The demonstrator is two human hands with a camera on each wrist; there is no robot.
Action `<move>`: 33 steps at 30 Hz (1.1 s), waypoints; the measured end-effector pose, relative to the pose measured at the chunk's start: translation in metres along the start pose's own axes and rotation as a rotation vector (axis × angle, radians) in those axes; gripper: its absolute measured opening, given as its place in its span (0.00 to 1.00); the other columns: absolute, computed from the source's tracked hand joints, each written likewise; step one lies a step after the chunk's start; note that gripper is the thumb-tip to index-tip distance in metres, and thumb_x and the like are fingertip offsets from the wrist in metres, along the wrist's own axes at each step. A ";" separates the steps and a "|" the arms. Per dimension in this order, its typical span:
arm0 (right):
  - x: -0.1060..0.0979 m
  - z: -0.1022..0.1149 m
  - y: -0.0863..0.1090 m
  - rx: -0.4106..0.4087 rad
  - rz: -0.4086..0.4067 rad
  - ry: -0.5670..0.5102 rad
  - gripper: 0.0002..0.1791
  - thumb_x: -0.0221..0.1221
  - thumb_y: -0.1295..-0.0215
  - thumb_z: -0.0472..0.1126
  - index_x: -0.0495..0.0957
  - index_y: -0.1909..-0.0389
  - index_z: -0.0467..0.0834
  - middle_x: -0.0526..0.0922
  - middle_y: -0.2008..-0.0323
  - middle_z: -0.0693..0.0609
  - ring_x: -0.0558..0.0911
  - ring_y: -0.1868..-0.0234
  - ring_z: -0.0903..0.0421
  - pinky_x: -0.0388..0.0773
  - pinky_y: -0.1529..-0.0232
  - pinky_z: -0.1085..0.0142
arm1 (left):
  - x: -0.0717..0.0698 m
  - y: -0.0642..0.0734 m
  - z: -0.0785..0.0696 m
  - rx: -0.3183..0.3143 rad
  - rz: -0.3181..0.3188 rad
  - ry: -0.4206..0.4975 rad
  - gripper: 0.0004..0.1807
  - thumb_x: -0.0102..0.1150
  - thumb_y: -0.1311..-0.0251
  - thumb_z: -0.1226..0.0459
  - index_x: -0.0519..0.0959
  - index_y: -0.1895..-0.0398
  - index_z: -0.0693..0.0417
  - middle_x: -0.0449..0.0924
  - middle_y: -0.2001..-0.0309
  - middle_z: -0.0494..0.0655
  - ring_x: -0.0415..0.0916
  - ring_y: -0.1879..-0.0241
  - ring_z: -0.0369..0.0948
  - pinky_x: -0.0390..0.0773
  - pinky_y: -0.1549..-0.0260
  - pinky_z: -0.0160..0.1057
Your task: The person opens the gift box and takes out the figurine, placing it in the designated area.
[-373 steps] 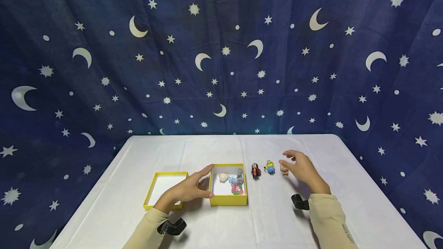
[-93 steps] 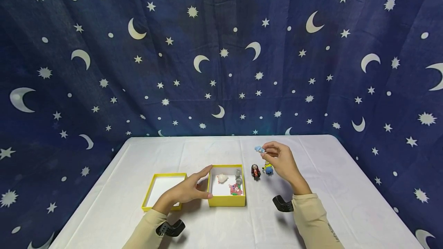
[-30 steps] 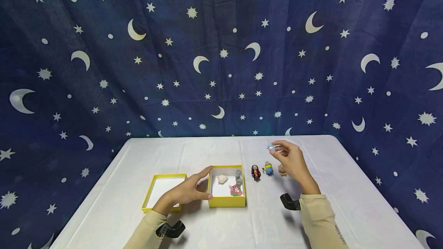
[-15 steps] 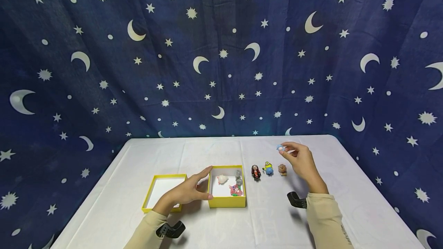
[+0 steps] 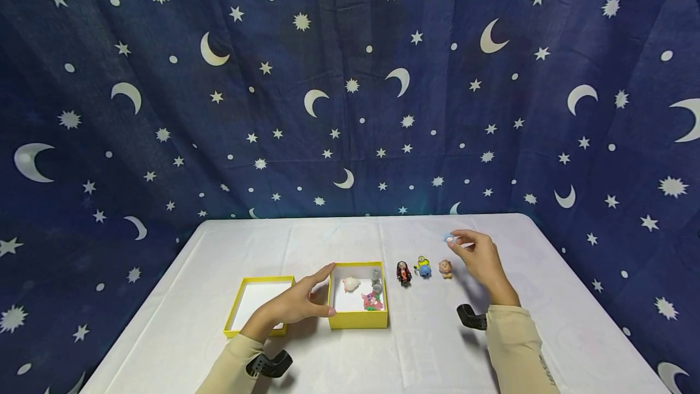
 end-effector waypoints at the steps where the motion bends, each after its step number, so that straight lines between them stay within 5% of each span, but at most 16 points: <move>1: 0.000 -0.002 0.000 0.004 0.001 0.002 0.18 0.63 0.30 0.39 0.81 0.45 0.33 0.86 0.58 0.34 0.80 0.66 0.59 0.74 0.70 0.72 | 0.000 0.000 0.000 0.001 0.001 0.000 0.56 0.73 0.43 0.54 0.49 0.18 0.56 0.47 0.18 0.54 0.45 0.18 0.52 0.50 0.21 0.60; 21: 0.005 -0.036 0.001 0.062 0.015 0.023 0.17 0.62 0.32 0.38 0.81 0.48 0.30 0.87 0.61 0.34 0.81 0.68 0.60 0.76 0.67 0.71 | 0.001 0.000 0.001 0.004 -0.002 0.006 0.56 0.74 0.44 0.53 0.49 0.18 0.54 0.48 0.18 0.53 0.45 0.18 0.52 0.50 0.22 0.60; 33: 0.013 -0.052 0.006 0.165 0.145 -0.027 0.20 0.59 0.28 0.38 0.77 0.44 0.27 0.84 0.56 0.29 0.84 0.67 0.54 0.75 0.71 0.68 | 0.001 0.000 0.002 0.002 -0.003 -0.003 0.56 0.74 0.44 0.52 0.50 0.18 0.55 0.48 0.18 0.53 0.45 0.18 0.52 0.50 0.22 0.61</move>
Point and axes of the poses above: each hand's wrist, its own y-axis away from the middle knuckle, its own x-axis out of the palm, z = x × y, the point moved 7 cm from there along -y, towards the middle knuckle
